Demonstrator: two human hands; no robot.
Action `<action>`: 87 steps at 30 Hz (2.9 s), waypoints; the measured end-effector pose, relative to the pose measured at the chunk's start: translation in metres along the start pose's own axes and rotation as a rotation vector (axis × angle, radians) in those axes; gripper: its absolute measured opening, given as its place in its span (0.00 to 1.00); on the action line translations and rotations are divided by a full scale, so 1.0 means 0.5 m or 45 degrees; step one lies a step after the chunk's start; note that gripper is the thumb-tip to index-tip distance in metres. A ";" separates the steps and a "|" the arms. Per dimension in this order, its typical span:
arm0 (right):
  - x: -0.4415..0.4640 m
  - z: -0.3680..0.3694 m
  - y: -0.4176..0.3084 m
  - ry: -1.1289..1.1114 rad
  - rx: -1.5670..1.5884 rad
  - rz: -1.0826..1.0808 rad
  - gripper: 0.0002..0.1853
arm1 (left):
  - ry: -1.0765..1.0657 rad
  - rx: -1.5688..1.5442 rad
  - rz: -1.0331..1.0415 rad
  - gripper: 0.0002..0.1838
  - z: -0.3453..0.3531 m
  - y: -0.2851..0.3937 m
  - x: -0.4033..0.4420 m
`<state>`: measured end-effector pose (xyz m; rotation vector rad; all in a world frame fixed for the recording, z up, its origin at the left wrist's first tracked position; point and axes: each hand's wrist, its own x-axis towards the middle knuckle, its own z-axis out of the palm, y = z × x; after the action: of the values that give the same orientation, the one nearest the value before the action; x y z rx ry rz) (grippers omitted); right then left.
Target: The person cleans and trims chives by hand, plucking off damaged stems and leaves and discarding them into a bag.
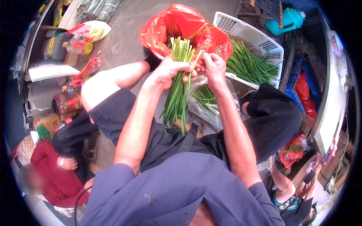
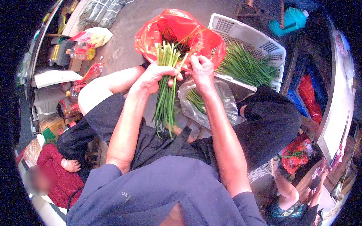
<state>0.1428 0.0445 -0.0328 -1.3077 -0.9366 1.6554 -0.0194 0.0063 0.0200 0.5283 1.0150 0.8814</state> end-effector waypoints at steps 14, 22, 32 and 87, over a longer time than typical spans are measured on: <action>-0.015 -0.125 0.056 -0.252 -0.927 0.004 0.17 | 0.085 -0.074 0.161 0.14 -0.043 0.028 -0.009; -0.015 -0.210 0.264 -0.529 -1.319 0.317 0.09 | 0.033 -0.173 0.114 0.13 -0.045 0.033 -0.010; -0.027 -0.107 0.323 -0.420 -1.595 0.141 0.12 | 0.103 -0.207 0.124 0.08 -0.036 0.033 -0.002; -0.079 -0.076 -0.066 -0.300 -0.266 -0.104 0.12 | 0.001 0.140 0.222 0.11 0.028 -0.019 0.006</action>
<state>0.1903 0.0239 0.0047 -1.2067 -1.3162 1.7087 -0.0025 0.0038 0.0177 0.7179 1.0327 0.9838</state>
